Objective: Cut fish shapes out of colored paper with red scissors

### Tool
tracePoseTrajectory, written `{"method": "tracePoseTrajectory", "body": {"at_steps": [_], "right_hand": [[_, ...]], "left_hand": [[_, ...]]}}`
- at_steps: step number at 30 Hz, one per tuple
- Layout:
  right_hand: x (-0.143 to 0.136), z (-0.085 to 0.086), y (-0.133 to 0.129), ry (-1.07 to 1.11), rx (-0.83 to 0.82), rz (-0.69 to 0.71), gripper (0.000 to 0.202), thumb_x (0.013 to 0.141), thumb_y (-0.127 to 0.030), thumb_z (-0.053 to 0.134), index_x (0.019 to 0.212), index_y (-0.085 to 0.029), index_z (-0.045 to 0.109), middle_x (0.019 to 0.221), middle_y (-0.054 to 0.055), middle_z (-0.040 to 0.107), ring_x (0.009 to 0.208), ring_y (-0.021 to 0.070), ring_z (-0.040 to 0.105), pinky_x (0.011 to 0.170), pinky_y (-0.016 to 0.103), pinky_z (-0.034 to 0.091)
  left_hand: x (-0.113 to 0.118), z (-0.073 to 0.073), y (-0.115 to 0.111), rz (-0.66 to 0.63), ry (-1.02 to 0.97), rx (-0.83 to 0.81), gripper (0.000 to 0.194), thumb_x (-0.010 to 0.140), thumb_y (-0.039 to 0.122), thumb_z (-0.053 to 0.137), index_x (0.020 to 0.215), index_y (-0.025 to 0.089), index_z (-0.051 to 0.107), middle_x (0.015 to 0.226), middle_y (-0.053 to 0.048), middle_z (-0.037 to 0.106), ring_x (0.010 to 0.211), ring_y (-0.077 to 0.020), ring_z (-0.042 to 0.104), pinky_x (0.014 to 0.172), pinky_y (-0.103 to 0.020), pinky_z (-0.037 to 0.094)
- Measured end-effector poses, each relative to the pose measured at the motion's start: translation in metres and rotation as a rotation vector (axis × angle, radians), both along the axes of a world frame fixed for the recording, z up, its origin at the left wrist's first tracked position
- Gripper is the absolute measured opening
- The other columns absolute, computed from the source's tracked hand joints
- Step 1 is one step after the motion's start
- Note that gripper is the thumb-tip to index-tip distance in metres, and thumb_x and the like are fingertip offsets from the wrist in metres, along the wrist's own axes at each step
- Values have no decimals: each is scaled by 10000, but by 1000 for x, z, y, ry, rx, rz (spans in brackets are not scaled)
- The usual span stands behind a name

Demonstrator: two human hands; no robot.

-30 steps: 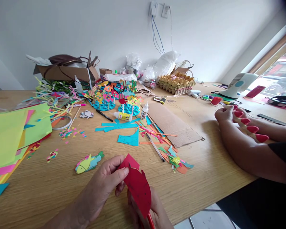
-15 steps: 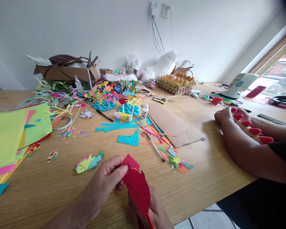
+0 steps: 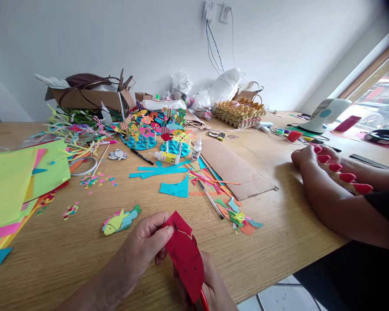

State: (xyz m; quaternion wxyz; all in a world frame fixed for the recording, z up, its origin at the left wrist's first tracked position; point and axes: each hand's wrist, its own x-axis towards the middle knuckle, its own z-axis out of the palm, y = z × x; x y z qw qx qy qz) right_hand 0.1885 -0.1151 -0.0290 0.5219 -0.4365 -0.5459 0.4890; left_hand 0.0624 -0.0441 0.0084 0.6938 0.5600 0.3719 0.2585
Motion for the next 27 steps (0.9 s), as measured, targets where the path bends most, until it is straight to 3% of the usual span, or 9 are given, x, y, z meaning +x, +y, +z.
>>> {"method": "tracePoseTrajectory", "body": {"at_steps": [9, 18, 27], "right_hand": [[1, 0, 4, -35, 75, -32, 468, 834, -574, 430, 610, -184, 556, 564, -13, 401, 508, 121, 316, 483, 220, 332], [-1, 6, 3, 55, 4, 27, 445, 799, -586, 504, 753, -176, 672, 661, 15, 559, 586, 148, 481, 624, 237, 427], [1, 24, 3, 62, -36, 91, 467, 840, -557, 449, 828, -153, 683, 744, 36, 616, 719, 193, 553, 724, 268, 445]], "left_hand": [[1, 1, 0, 4, -2, -2, 253, 780, 371, 504, 615, 180, 487, 565, 25, 487, 487, -88, 362, 436, -194, 286], [-2, 2, 1, -28, -35, -18, 232, 787, 363, 508, 677, 164, 551, 550, 41, 443, 491, -84, 360, 444, -190, 281], [-6, 3, 6, -105, -56, -79, 223, 782, 360, 533, 698, 157, 571, 563, 33, 458, 513, -90, 376, 471, -201, 291]]}}
